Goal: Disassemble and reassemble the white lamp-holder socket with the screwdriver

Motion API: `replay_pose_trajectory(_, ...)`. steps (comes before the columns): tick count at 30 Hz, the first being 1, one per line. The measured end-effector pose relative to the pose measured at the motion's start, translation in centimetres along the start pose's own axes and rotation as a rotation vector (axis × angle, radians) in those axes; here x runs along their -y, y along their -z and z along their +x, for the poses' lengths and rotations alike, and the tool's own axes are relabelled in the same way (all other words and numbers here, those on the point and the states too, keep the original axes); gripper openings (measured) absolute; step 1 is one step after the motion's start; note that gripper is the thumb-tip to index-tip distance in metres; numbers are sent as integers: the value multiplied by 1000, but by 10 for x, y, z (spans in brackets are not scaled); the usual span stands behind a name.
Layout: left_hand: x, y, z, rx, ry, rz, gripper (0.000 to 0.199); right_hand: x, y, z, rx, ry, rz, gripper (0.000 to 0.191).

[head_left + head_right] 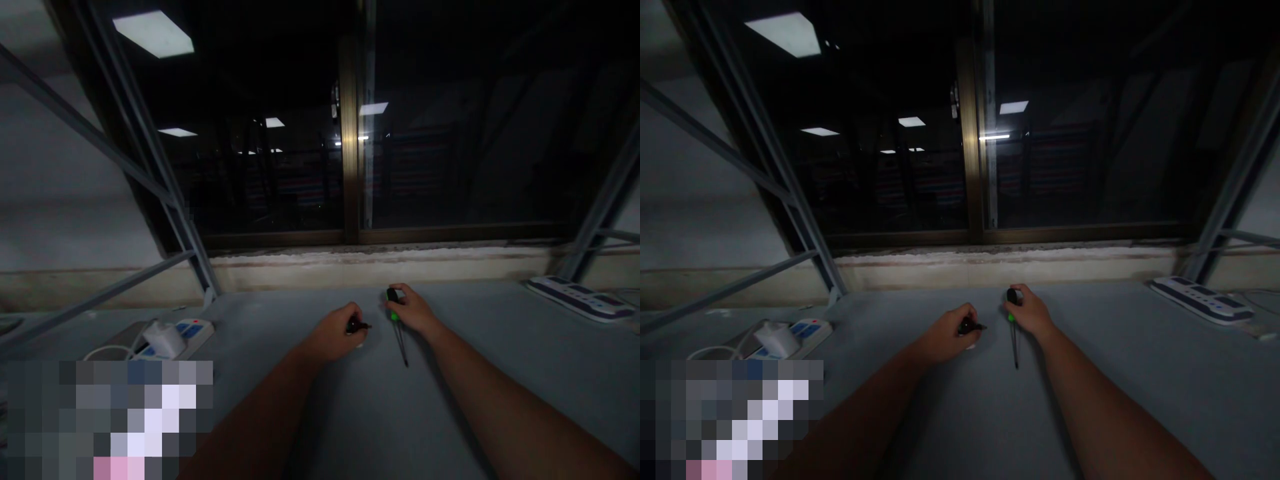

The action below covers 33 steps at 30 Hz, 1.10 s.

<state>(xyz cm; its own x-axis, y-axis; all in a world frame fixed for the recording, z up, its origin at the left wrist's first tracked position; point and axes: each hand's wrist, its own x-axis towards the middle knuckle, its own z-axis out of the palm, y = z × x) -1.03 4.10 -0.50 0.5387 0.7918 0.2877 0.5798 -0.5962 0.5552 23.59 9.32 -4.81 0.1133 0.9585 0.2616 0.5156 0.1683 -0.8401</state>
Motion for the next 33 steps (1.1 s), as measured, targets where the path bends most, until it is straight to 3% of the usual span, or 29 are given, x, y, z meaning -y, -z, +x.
replay_pose_trajectory(14,0,3,0,70,32,-22,17,7,4,-3,17,-38,-6,47)
replay_pose_trajectory(33,-3,-1,0,70,42,-95,20,1,1,3,-3,-21,26,49)
